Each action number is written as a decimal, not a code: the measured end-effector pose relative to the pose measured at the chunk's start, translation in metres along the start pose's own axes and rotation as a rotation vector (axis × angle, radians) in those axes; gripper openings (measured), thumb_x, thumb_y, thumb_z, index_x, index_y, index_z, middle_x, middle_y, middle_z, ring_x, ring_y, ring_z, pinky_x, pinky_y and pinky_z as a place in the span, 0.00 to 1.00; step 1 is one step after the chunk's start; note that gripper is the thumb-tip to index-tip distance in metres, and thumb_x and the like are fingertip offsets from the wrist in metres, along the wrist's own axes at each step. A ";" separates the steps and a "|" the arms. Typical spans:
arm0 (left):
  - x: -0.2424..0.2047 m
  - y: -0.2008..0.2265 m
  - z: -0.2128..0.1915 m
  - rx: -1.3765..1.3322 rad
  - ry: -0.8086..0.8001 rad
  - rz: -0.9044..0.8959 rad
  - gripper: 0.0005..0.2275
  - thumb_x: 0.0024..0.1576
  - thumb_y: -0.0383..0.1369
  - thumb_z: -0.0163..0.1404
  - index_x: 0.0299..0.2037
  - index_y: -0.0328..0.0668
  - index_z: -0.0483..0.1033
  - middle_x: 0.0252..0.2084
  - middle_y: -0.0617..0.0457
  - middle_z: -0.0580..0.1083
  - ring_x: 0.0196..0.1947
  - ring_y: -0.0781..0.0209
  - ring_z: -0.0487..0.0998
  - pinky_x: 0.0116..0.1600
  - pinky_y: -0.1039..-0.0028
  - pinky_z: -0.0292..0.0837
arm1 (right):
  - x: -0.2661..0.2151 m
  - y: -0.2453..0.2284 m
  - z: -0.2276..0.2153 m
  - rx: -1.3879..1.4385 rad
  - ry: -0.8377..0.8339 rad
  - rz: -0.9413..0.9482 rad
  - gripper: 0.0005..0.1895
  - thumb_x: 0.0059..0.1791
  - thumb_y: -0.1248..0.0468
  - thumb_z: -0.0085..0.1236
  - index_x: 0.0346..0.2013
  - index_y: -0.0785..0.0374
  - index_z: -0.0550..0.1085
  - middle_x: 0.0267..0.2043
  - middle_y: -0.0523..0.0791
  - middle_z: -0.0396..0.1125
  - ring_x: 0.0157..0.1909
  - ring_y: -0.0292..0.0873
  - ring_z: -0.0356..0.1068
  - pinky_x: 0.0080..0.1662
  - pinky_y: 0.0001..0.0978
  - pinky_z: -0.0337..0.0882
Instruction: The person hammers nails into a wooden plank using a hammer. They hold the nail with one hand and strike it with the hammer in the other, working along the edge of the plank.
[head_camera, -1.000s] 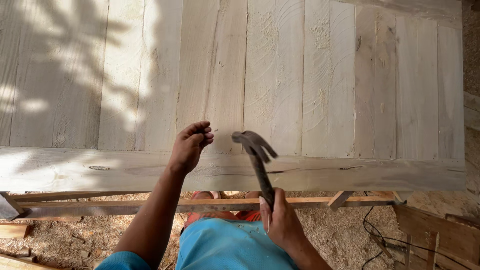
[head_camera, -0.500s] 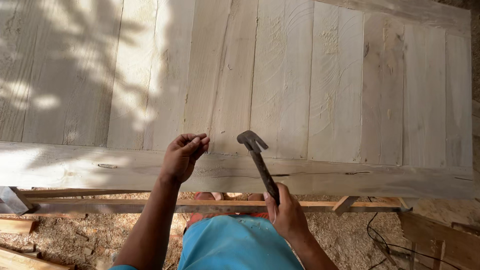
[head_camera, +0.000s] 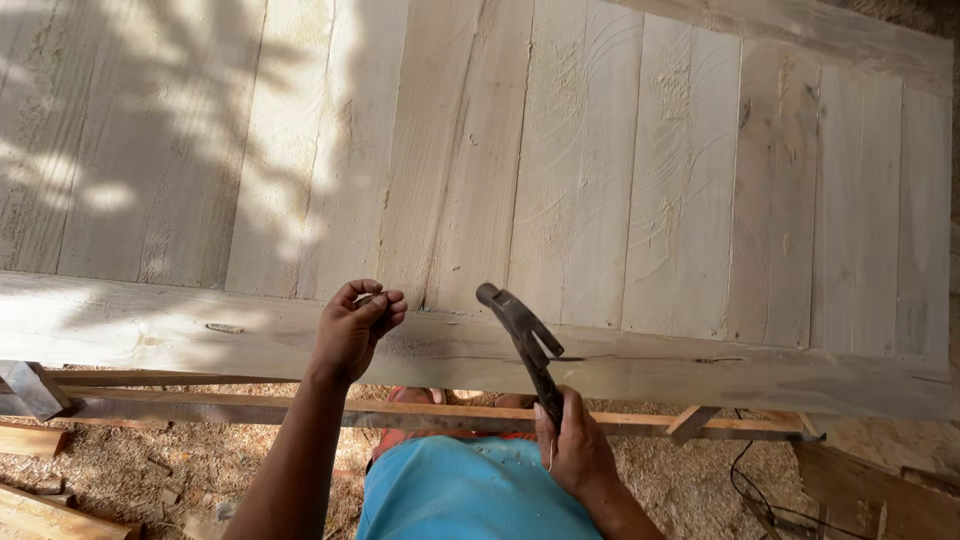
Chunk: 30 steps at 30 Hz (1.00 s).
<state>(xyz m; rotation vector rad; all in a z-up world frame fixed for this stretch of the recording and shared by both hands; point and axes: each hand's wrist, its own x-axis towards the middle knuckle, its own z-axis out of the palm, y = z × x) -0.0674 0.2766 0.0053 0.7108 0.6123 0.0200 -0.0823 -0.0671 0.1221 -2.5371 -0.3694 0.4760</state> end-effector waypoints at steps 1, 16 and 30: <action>-0.001 0.001 -0.002 -0.014 0.019 -0.016 0.06 0.62 0.24 0.49 0.47 0.37 0.69 0.45 0.40 0.78 0.43 0.52 0.82 0.50 0.64 0.81 | 0.003 -0.001 0.000 -0.043 -0.059 0.029 0.16 0.55 0.53 0.48 0.47 0.63 0.65 0.30 0.54 0.71 0.28 0.57 0.74 0.31 0.52 0.70; -0.020 -0.017 -0.039 0.019 0.063 0.106 0.06 0.64 0.27 0.53 0.46 0.31 0.75 0.41 0.47 0.77 0.39 0.62 0.77 0.47 0.74 0.76 | 0.000 0.018 0.016 -0.119 -0.272 0.200 0.18 0.55 0.49 0.43 0.44 0.63 0.62 0.30 0.55 0.70 0.30 0.58 0.74 0.34 0.53 0.70; -0.007 -0.002 0.003 1.249 0.300 0.535 0.05 0.59 0.30 0.55 0.41 0.42 0.82 0.41 0.49 0.78 0.40 0.49 0.80 0.45 0.63 0.74 | 0.029 -0.028 -0.015 -0.031 -0.250 0.126 0.18 0.55 0.49 0.46 0.40 0.61 0.67 0.19 0.48 0.68 0.22 0.48 0.73 0.28 0.47 0.69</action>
